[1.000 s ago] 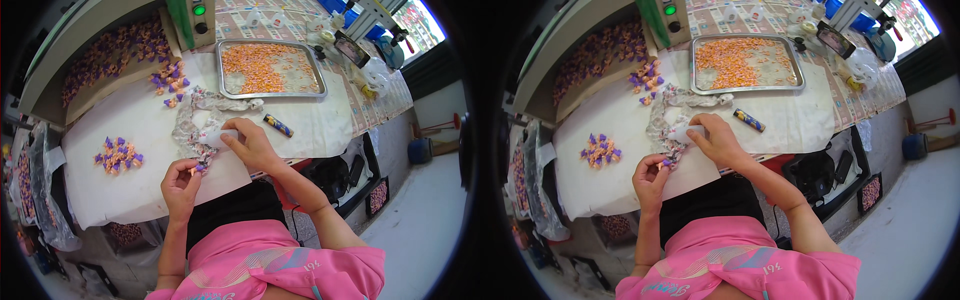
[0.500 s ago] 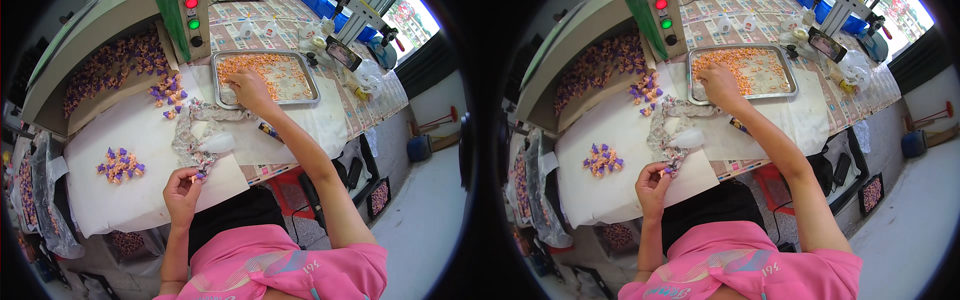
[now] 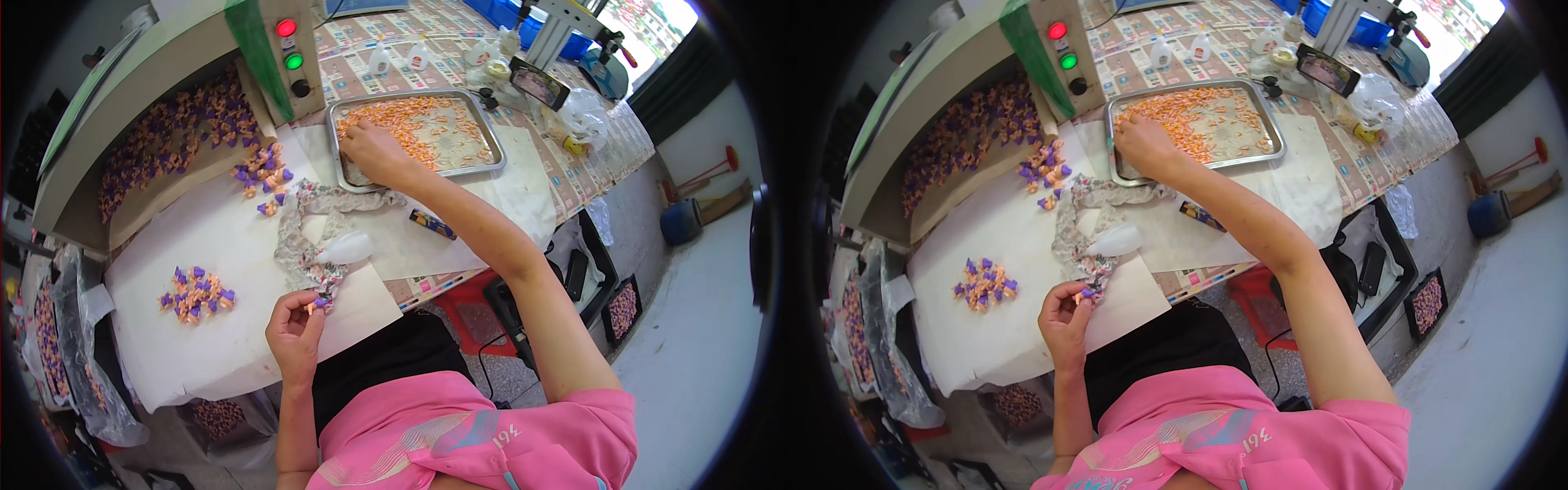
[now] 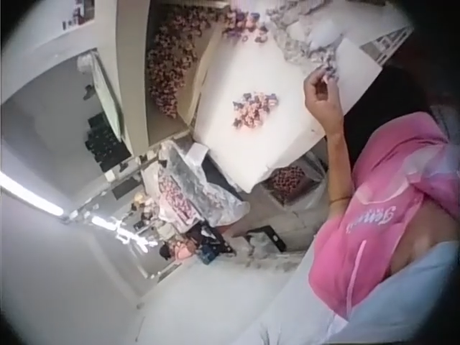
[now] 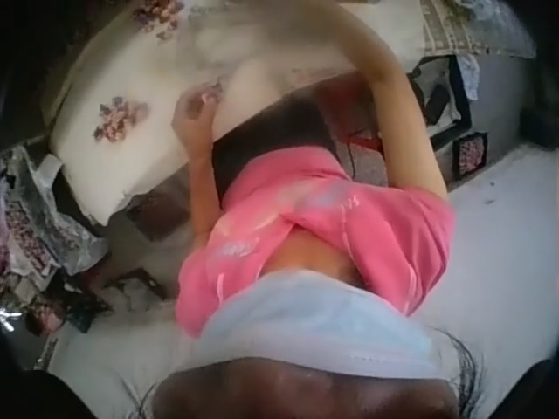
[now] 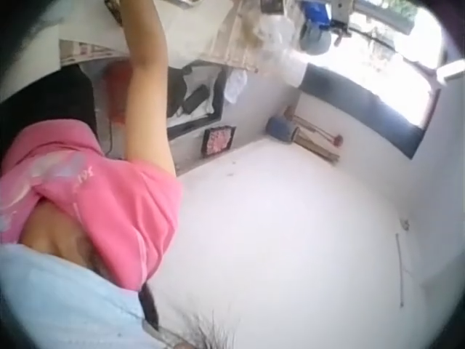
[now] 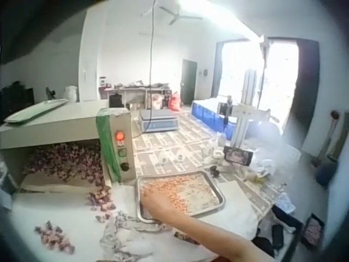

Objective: Assembling small decorative components by applying glue and attaching beads to plastic flower pieces.

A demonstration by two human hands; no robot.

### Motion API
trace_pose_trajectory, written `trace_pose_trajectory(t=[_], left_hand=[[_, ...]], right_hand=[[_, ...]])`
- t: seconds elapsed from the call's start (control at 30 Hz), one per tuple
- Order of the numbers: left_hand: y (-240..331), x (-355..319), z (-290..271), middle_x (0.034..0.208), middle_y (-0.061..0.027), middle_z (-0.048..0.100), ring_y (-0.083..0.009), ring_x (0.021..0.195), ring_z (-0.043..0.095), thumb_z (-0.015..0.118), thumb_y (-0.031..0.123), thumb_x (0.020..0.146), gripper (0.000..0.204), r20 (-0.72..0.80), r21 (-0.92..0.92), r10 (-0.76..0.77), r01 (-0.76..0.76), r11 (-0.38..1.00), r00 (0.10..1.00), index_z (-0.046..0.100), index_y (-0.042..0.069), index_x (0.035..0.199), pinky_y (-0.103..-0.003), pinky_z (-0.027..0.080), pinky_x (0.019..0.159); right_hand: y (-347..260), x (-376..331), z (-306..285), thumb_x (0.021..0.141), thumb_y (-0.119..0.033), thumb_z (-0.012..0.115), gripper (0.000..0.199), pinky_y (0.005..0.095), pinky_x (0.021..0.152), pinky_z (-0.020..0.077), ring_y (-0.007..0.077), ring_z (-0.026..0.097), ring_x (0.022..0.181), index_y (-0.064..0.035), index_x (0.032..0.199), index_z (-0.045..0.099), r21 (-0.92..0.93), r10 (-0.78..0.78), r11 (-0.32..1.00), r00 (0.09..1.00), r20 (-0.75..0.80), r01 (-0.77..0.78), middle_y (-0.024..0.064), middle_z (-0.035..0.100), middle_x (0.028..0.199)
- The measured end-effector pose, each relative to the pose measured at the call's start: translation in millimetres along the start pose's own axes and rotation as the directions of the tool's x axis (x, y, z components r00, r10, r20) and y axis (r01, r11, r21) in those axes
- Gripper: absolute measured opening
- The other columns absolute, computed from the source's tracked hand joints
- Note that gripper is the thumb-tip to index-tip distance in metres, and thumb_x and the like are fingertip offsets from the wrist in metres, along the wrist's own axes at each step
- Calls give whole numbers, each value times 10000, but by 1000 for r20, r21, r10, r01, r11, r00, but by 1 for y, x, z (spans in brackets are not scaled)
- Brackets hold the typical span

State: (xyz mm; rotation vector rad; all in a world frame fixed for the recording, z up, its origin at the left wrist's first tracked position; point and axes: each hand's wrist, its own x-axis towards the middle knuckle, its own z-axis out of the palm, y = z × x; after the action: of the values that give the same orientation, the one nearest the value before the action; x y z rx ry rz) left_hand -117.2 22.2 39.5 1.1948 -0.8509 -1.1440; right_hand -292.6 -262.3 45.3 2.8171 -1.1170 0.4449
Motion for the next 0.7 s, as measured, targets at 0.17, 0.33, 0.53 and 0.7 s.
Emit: trace_pose_trajectory(t=[0.17,0.33,0.53,0.7], left_hand=[[4,-6,20,935,-47,630,-91,837,609,601,-59,856,198,-30,38,-4,6,999,1000,597,-18,1050,-220,502,763],[6,-13,36,936,-44,611,-86,831,595,599,-98,834,219,-39,17,-21,21,1000,999,595,-22,1039,-211,491,752],[6,-11,40,923,-43,612,-87,827,598,607,-94,832,209,-124,21,-32,35,999,992,597,-23,1029,-213,498,755],[-8,3,25,938,-35,621,-91,816,601,634,-34,859,176,-39,39,-46,47,998,998,613,-2,1031,-212,498,724]], right_hand=[[18,-10,7,749,-35,580,160,389,846,470,308,557,975,-38,893,649,-138,56,990,991,125,-38,131,612,934],[17,-41,-27,772,0,559,134,392,855,443,332,568,934,-42,884,621,227,108,970,990,-88,-85,127,619,903],[-38,-84,-69,863,-80,625,87,318,725,461,210,579,799,-16,920,607,759,204,634,979,26,-152,93,616,853],[-104,-134,-41,929,-162,636,162,215,630,436,59,513,717,-13,990,624,951,145,69,946,290,-302,9,627,858]])
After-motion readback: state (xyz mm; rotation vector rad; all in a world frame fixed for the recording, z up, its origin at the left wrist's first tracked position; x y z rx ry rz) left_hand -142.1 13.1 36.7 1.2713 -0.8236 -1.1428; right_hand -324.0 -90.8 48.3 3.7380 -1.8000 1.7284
